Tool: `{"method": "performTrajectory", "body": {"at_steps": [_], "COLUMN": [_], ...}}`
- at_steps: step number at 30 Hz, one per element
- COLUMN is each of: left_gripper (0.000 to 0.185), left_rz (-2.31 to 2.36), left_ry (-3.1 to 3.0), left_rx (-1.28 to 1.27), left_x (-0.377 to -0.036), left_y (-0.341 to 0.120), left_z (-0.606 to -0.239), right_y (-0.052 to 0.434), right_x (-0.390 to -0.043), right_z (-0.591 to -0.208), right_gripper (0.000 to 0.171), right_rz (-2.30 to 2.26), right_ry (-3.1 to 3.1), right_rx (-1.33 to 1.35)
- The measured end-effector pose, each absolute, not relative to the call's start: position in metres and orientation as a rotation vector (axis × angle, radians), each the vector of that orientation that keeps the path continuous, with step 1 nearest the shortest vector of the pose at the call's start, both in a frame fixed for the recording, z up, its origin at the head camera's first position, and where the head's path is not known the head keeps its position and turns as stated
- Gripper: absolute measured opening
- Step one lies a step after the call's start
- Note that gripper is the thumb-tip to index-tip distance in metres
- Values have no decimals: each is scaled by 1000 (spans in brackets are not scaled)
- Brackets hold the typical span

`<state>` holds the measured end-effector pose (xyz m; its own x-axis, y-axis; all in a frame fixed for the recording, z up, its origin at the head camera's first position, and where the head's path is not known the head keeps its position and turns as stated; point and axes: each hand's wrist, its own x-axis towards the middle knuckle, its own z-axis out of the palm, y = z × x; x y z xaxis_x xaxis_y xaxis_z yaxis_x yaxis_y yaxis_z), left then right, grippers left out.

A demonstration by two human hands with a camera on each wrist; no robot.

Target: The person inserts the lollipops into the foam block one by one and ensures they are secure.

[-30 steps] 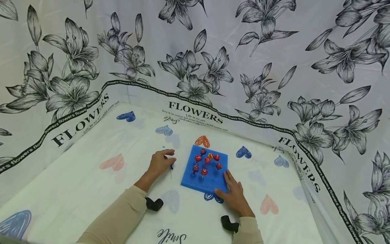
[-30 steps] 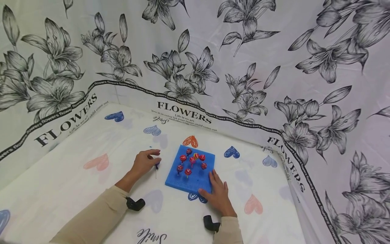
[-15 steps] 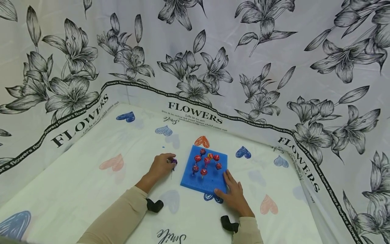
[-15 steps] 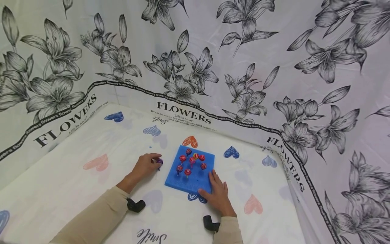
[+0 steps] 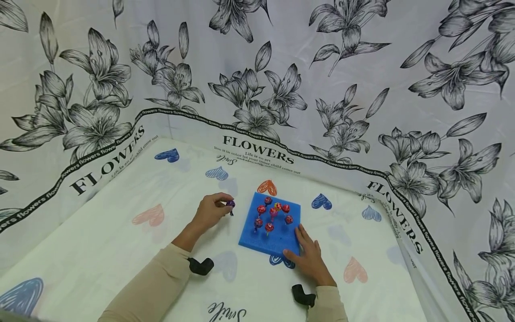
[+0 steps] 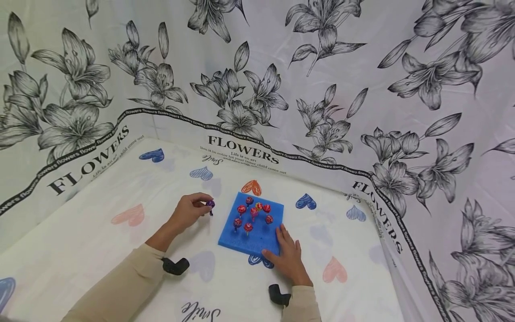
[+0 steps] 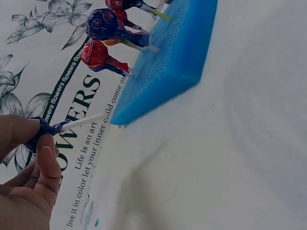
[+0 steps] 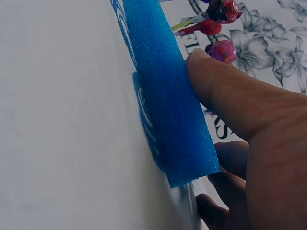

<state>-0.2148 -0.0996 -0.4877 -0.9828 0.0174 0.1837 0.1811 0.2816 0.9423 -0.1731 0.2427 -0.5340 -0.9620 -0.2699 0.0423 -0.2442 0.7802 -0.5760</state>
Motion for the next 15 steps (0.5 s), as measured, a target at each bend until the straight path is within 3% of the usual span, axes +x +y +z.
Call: {"method": "performTrajectory", "body": {"at_steps": [8,15], "left_gripper": [31,33], "left_rz": [-2129,-2140], "left_ry": [-2257,-2239], "left_rx": [-246,-375], "left_x": [-212,-199], "left_y": [-93,-76], "left_z": [-469,-437], "right_y": [243,243], "right_x": [-173,-174], "right_z": [-534,-533], "right_gripper": [91,91], "right_rz": [-947,-929], "right_ry": [2924,2914], "right_rx": [-413,-399]}}
